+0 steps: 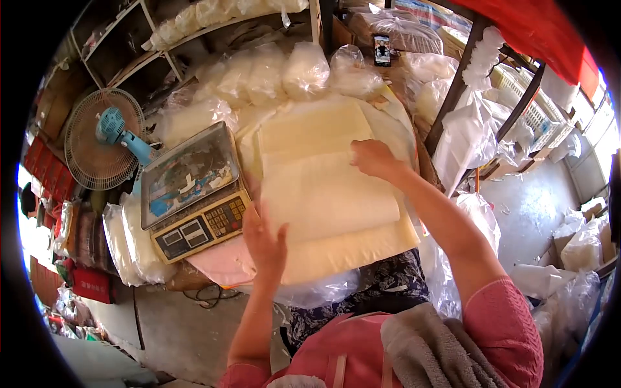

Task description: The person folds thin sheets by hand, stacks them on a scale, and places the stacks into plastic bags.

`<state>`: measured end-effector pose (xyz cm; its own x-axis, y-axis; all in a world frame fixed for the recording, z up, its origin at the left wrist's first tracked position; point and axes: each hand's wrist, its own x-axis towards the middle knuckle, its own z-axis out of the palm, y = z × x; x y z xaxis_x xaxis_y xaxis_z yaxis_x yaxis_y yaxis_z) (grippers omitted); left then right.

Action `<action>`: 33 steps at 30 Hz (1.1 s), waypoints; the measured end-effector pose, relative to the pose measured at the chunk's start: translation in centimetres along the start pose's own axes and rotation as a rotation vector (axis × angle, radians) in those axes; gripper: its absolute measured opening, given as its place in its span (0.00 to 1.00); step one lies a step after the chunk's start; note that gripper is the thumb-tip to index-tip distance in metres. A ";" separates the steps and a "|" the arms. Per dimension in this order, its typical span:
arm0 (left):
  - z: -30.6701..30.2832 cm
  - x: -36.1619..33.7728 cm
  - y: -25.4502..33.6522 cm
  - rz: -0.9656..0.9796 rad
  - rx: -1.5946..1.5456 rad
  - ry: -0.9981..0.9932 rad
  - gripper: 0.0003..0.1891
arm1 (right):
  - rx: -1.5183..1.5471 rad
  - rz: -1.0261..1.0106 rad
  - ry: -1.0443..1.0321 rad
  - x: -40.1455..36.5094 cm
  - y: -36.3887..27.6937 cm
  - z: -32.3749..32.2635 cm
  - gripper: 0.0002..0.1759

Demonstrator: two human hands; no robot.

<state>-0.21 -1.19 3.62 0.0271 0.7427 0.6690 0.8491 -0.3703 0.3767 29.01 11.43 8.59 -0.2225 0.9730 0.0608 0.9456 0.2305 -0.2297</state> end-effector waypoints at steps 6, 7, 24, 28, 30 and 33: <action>4.0 -0.2 0.9 0.137 0.113 -0.598 0.33 | -0.228 -0.020 0.019 5.2 0.7 6.2 0.13; 4.7 -0.5 0.6 0.111 0.108 -0.644 0.34 | -0.223 0.000 -0.026 5.4 0.4 5.8 0.13; 5.7 1.2 1.5 0.082 0.246 -0.992 0.40 | 0.093 0.585 0.399 37.3 31.6 0.7 0.40; 6.3 2.1 1.4 0.051 0.120 -0.881 0.39 | 0.121 0.601 0.504 40.2 32.9 1.6 0.39; 6.2 2.4 1.6 0.057 0.123 -0.878 0.39 | 0.093 0.578 0.575 40.7 32.0 0.3 0.37; 6.1 2.1 1.6 0.079 0.131 -0.852 0.40 | 0.019 0.513 0.767 41.4 30.3 -1.1 0.26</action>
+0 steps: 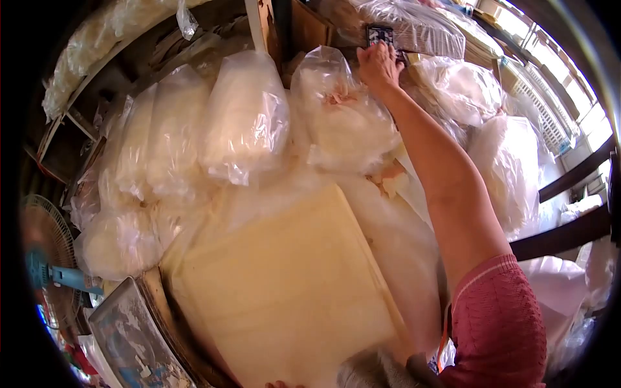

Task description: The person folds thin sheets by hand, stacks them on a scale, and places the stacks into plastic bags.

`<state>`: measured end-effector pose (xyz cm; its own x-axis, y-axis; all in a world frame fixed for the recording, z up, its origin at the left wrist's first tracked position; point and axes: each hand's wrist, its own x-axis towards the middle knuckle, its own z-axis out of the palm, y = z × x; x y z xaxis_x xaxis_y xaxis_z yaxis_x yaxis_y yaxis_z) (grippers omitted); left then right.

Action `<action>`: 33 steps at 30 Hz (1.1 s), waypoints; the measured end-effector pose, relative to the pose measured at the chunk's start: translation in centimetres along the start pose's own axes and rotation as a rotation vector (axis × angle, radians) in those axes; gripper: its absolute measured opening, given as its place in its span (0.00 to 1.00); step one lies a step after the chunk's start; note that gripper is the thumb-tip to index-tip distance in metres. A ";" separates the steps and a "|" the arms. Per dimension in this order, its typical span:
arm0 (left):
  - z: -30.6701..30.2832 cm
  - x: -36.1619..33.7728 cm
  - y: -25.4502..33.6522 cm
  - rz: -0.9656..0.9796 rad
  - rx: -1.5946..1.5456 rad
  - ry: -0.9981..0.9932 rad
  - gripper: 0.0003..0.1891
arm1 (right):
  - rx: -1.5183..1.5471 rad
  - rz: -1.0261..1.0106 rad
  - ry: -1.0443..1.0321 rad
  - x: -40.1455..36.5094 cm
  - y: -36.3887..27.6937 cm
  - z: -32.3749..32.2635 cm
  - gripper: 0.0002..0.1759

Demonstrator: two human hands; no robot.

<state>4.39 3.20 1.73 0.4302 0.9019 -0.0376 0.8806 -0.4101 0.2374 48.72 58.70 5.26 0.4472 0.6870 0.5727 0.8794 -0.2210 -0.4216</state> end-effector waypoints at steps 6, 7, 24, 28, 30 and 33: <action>1.0 -1.9 -0.2 -0.049 0.104 -0.194 0.45 | 0.237 -0.142 0.138 -7.6 -5.0 -4.7 0.14; 1.9 -2.2 -0.4 -0.014 0.057 -0.090 0.43 | 0.338 -0.159 0.079 -10.2 -6.0 -6.7 0.13; 4.6 -3.6 -1.1 0.075 0.028 0.290 0.34 | 0.389 -0.089 -0.515 -51.8 0.4 -35.7 0.40; 4.1 -3.6 -1.4 0.069 0.029 0.209 0.35 | 0.410 -0.104 -0.441 -53.9 0.3 -36.1 0.40; 4.1 -4.0 -1.8 0.096 0.014 0.217 0.35 | 0.384 -0.108 -0.407 -55.1 0.4 -36.2 0.39; 3.9 -4.2 -1.7 0.114 -0.002 0.220 0.36 | 0.377 -0.085 -0.376 -55.9 -0.2 -36.7 0.40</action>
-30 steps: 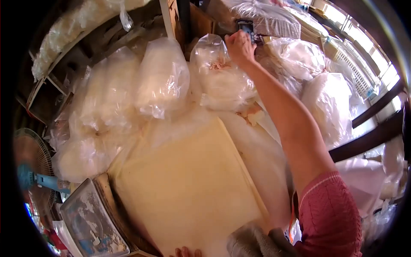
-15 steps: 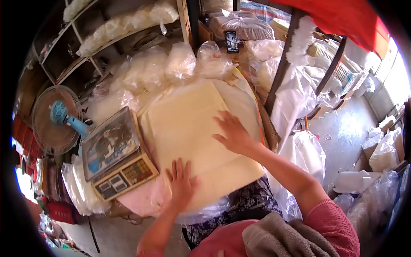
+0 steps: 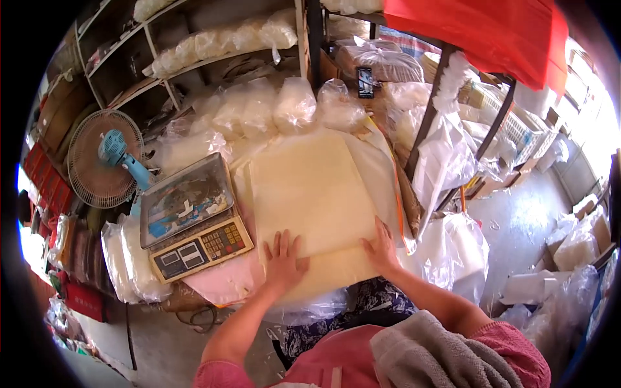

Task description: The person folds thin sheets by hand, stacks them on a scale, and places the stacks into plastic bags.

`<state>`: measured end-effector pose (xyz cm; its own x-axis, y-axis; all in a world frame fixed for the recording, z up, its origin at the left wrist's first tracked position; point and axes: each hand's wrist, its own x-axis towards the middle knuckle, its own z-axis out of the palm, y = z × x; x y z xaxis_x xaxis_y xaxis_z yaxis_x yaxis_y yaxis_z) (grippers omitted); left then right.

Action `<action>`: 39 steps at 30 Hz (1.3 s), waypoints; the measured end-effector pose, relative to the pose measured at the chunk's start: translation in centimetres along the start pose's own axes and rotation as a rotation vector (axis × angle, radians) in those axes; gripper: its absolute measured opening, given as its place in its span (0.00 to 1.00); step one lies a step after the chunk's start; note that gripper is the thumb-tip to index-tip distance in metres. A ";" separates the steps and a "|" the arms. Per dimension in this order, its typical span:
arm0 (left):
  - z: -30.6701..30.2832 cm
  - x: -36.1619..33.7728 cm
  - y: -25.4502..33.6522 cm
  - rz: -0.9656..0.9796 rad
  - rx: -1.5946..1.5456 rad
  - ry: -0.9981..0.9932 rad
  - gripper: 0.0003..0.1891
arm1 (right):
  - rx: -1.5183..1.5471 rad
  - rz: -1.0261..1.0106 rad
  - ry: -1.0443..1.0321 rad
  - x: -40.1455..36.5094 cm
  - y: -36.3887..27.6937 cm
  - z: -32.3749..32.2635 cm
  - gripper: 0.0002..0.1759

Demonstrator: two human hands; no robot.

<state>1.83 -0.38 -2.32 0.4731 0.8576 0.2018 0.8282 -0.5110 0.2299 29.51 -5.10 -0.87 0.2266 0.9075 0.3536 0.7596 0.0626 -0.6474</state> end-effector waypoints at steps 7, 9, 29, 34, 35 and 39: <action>-0.7 -0.1 0.3 0.015 0.014 0.015 0.36 | 0.199 0.230 -0.091 0.1 1.1 -0.5 0.39; -0.3 -0.3 0.1 0.015 0.029 0.034 0.35 | 0.025 0.001 -0.029 1.4 -1.0 -2.1 0.37; -0.3 1.0 0.8 -0.110 0.105 -0.011 0.39 | -0.555 -0.435 -0.407 8.0 -2.2 6.6 0.31; 0.6 0.7 0.3 -0.109 0.118 -0.027 0.41 | -0.488 -0.385 -0.508 9.2 -3.7 4.9 0.32; 0.9 0.8 0.1 -0.105 0.134 -0.025 0.41 | -0.482 -0.437 -0.438 8.8 -4.4 4.5 0.32; -0.5 1.0 0.6 -0.101 0.126 -0.082 0.40 | -0.437 -0.588 -0.265 5.0 -2.7 6.6 0.30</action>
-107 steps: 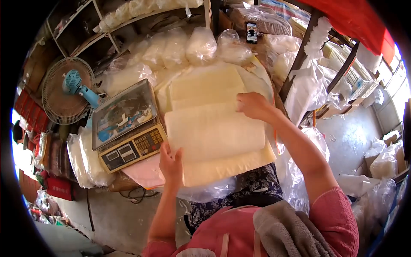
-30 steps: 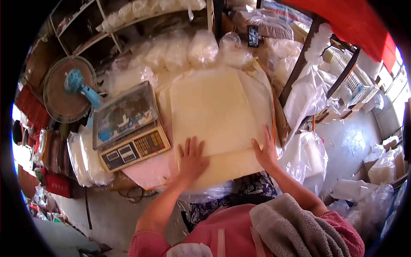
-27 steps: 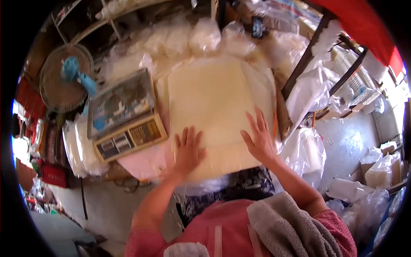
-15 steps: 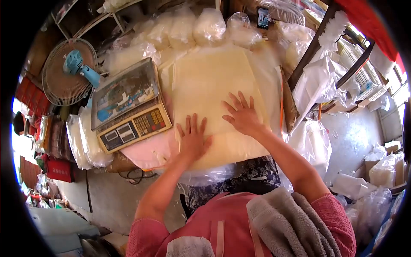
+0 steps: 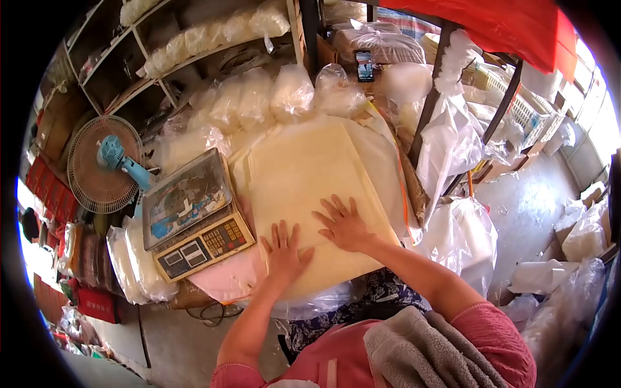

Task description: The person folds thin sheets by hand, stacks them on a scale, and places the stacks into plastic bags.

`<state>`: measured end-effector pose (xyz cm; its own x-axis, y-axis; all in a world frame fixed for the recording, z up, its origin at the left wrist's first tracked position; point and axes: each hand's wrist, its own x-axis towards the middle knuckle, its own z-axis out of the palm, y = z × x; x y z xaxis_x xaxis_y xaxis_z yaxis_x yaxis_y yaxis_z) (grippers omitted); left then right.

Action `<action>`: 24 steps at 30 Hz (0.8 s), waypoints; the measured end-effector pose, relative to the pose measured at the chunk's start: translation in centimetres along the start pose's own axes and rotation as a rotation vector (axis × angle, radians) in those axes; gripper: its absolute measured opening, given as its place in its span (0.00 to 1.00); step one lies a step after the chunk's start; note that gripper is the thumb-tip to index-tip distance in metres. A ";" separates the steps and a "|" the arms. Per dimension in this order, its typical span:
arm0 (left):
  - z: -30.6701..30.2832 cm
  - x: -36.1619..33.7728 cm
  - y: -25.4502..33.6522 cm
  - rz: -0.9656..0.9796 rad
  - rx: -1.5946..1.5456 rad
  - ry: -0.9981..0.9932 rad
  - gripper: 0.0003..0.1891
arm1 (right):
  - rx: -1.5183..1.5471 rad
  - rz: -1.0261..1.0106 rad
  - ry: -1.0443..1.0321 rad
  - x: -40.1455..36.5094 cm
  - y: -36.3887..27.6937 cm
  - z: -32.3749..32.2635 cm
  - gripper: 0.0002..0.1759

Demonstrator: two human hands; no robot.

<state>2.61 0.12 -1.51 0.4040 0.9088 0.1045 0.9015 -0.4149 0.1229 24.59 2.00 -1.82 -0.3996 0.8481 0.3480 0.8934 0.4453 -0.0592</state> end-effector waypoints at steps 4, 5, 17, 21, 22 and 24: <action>-1.4 0.0 -3.4 0.129 0.082 0.061 0.32 | 0.067 0.047 -0.118 0.1 0.3 0.1 0.30; -1.8 0.1 -4.7 0.176 0.108 0.116 0.29 | 0.091 0.056 -0.183 0.7 0.7 -0.4 0.31; -11.5 0.4 -1.0 -0.251 -0.742 0.995 0.24 | 0.430 -0.309 0.337 5.0 -3.8 -13.2 0.26; -5.2 -1.9 -3.9 -0.115 -0.746 0.664 0.28 | 0.462 -0.315 0.260 -1.1 -1.2 -12.2 0.32; -5.1 -2.4 -3.0 -0.097 -0.720 0.619 0.26 | 0.572 -0.262 0.186 -2.7 -0.3 -10.4 0.32; -4.0 -3.6 -3.3 0.024 -0.714 0.473 0.22 | 0.800 -0.152 0.016 -5.9 1.5 -6.7 0.32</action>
<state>-2.39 -1.94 1.70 0.1710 0.8511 0.4964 0.5158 -0.5066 0.6909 29.63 -4.22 2.29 -0.4963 0.7606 0.4184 0.4107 0.6304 -0.6588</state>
